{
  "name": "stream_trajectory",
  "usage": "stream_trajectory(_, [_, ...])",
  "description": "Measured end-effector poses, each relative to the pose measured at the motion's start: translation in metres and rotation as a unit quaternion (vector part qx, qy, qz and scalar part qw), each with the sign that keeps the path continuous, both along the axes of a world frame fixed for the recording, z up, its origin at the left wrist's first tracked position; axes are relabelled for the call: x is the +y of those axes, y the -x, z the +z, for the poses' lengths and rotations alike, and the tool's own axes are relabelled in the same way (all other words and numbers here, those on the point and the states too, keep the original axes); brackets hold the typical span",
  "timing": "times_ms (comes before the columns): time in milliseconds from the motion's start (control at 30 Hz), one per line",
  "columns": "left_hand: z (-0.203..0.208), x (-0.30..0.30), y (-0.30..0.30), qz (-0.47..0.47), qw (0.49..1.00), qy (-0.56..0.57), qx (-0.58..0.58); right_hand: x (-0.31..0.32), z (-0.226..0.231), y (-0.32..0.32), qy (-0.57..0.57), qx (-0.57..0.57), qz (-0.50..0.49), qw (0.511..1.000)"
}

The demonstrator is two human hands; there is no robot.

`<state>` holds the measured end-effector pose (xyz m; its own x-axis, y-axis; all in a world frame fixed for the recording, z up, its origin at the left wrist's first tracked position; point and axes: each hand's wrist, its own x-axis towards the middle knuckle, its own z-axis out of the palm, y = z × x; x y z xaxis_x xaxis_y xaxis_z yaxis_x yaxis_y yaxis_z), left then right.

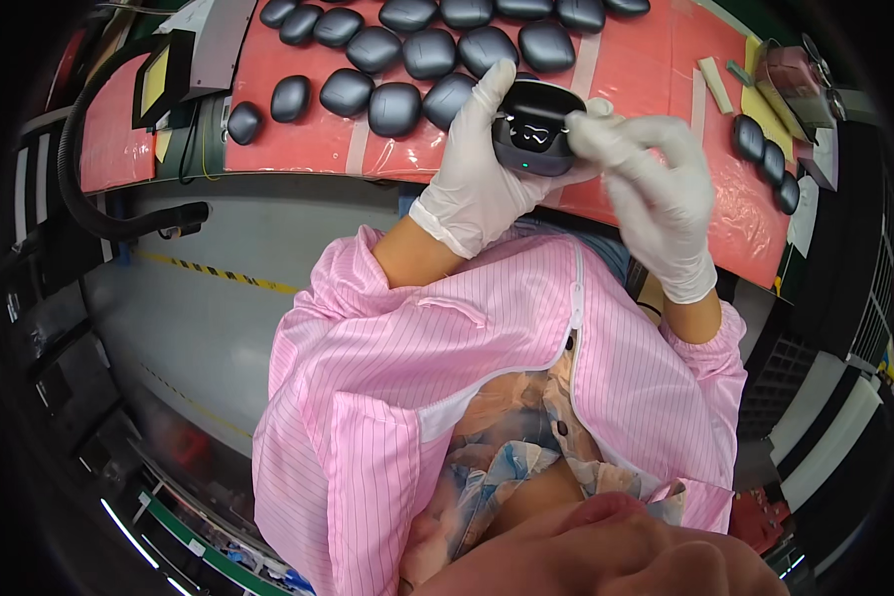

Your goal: Cleaning and inspecting small grey electronic device cases with a cloth at a factory workbench.

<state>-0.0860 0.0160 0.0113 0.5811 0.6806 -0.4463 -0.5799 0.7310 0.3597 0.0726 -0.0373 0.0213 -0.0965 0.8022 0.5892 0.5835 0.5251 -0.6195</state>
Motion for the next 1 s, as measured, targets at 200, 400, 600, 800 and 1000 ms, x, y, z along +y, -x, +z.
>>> stream_trajectory(200, [-0.002, -0.002, 0.007, -0.028, 0.996, 0.043, -0.073, -0.01, -0.007, 0.001, 0.0, -0.133, -0.055, 0.99])
stream_trajectory(400, [0.005, -0.006, -0.001, 0.016, 0.997, -0.057, 0.039, -0.006, 0.005, 0.018, 0.003, -0.063, 0.022, 0.998])
stream_trajectory(600, [-0.005, -0.007, 0.003, 0.011, 0.991, -0.118, 0.059, -0.009, 0.0, 0.023, 0.029, -0.02, 0.015, 0.999])
stream_trajectory(800, [-0.003, -0.007, 0.004, -0.035, 0.996, -0.061, 0.052, -0.014, -0.007, 0.013, 0.048, -0.049, -0.04, 0.997])
stream_trajectory(1000, [-0.018, -0.009, 0.004, -0.07, 0.997, 0.003, 0.038, -0.013, -0.01, 0.017, 0.003, -0.048, -0.027, 0.998])
